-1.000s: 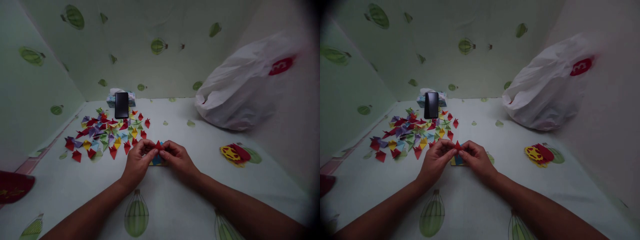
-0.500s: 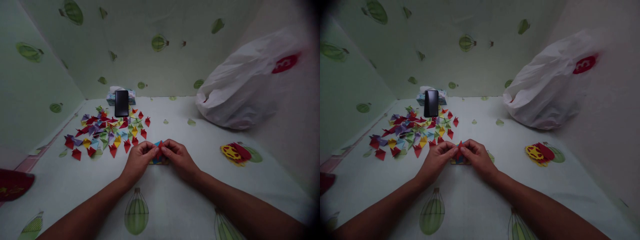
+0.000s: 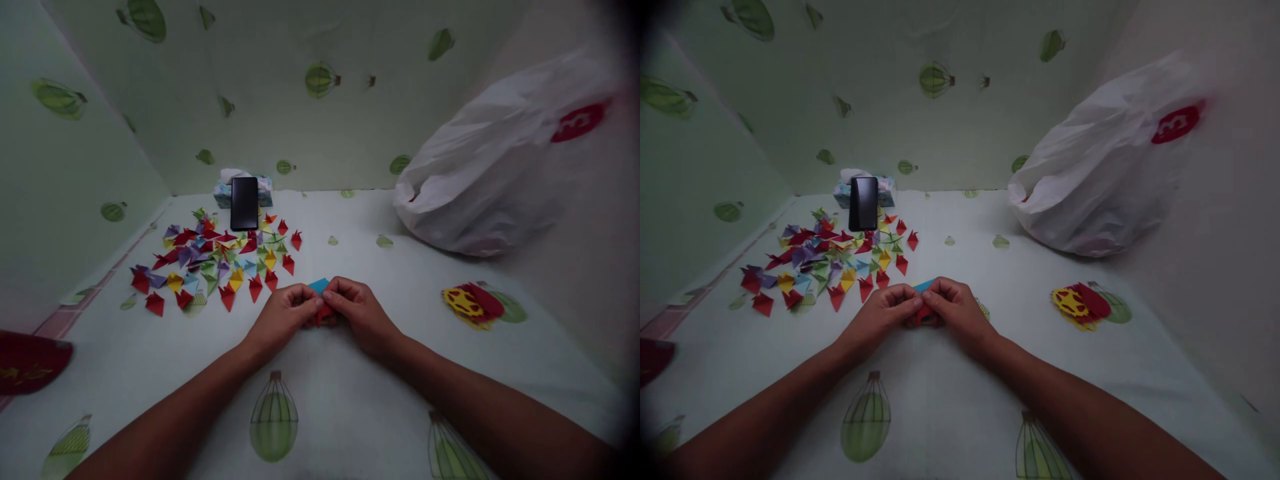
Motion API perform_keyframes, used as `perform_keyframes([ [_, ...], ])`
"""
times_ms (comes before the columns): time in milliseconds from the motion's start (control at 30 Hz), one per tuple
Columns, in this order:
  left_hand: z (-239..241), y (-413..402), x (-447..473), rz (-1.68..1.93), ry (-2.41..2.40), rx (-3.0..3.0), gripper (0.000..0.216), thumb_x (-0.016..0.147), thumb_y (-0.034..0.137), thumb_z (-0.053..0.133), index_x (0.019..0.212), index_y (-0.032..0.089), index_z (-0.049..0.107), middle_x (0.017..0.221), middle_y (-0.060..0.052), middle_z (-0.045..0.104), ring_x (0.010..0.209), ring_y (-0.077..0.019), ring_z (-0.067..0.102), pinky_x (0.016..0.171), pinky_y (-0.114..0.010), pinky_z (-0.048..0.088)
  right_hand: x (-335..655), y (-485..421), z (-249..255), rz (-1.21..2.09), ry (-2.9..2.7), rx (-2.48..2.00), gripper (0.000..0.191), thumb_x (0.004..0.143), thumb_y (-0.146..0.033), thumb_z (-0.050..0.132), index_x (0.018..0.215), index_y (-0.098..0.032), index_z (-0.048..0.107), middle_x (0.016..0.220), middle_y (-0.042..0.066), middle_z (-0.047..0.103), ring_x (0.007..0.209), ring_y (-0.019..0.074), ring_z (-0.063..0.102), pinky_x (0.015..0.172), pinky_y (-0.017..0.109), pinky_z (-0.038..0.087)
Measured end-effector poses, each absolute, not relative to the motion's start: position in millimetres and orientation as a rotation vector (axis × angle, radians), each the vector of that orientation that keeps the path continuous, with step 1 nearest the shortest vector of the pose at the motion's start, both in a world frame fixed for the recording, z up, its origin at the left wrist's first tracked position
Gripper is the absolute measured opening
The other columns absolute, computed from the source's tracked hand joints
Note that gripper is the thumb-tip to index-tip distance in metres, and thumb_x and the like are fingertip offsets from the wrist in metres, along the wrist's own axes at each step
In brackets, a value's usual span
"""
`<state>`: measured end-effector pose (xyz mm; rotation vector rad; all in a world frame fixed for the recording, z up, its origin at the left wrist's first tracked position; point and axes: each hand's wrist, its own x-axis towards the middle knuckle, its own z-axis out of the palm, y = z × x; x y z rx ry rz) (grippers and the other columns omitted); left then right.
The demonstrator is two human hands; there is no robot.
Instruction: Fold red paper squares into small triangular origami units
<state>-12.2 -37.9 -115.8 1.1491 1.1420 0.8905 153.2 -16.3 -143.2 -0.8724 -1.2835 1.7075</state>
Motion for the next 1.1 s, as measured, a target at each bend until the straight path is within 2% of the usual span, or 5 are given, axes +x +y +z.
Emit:
perform_keyframes([
  [333, -118.6, -37.8, -13.4, 0.879, 1.092, 1.165, 0.026, 0.080, 0.039, 0.068, 0.069, 0.016, 0.059, 0.059, 0.002, 0.057, 0.055, -0.0098, 0.047, 0.057, -0.024, 0.036, 152.7, -17.8, -138.8, 1.629, -1.308, -0.919, 0.034, 0.090, -0.037, 0.062, 0.063, -0.018, 0.054, 0.055, -0.003, 0.051, 0.052, 0.0105, 0.045, 0.053, 0.026, 0.033],
  [533, -121.5, -36.4, -15.7, 0.949, 1.101, 1.119, 0.028, 0.081, 0.039, 0.068, 0.068, 0.016, 0.061, 0.060, 0.002, 0.058, 0.057, -0.0096, 0.048, 0.057, -0.023, 0.037, 151.7, -17.9, -140.1, 1.625, -1.282, -0.917, 0.045, 0.095, -0.050, 0.050, 0.065, -0.018, 0.055, 0.056, -0.002, 0.053, 0.051, 0.0111, 0.048, 0.053, 0.026, 0.038],
  [733, -123.0, -37.8, -15.3, 1.026, 1.177, 1.161, 0.027, 0.080, 0.040, 0.069, 0.073, 0.014, 0.063, 0.066, 0.001, 0.060, 0.060, -0.0100, 0.049, 0.059, -0.023, 0.039, 151.6, -16.9, -142.0, 1.672, -1.289, -0.879, 0.031, 0.084, -0.042, 0.071, 0.072, -0.017, 0.057, 0.060, -0.004, 0.055, 0.050, 0.0082, 0.047, 0.050, 0.023, 0.037],
  [900, -121.8, -37.6, -14.1, 0.972, 1.149, 1.162, 0.027, 0.079, 0.041, 0.070, 0.077, 0.014, 0.064, 0.071, -0.001, 0.064, 0.063, -0.0108, 0.052, 0.060, -0.023, 0.039, 152.2, -16.7, -141.8, 1.671, -1.312, -0.859, 0.030, 0.085, -0.041, 0.069, 0.072, -0.016, 0.058, 0.061, -0.004, 0.055, 0.051, 0.0077, 0.048, 0.051, 0.023, 0.038],
  [1100, -116.0, -37.4, -13.2, 0.859, 1.142, 1.197, 0.024, 0.077, 0.033, 0.070, 0.066, 0.015, 0.059, 0.057, 0.004, 0.055, 0.054, -0.0082, 0.045, 0.056, -0.022, 0.034, 152.8, -17.3, -139.0, 1.683, -1.268, -0.857, 0.028, 0.083, -0.038, 0.072, 0.073, -0.016, 0.058, 0.060, -0.003, 0.058, 0.051, 0.0079, 0.050, 0.051, 0.022, 0.039],
])
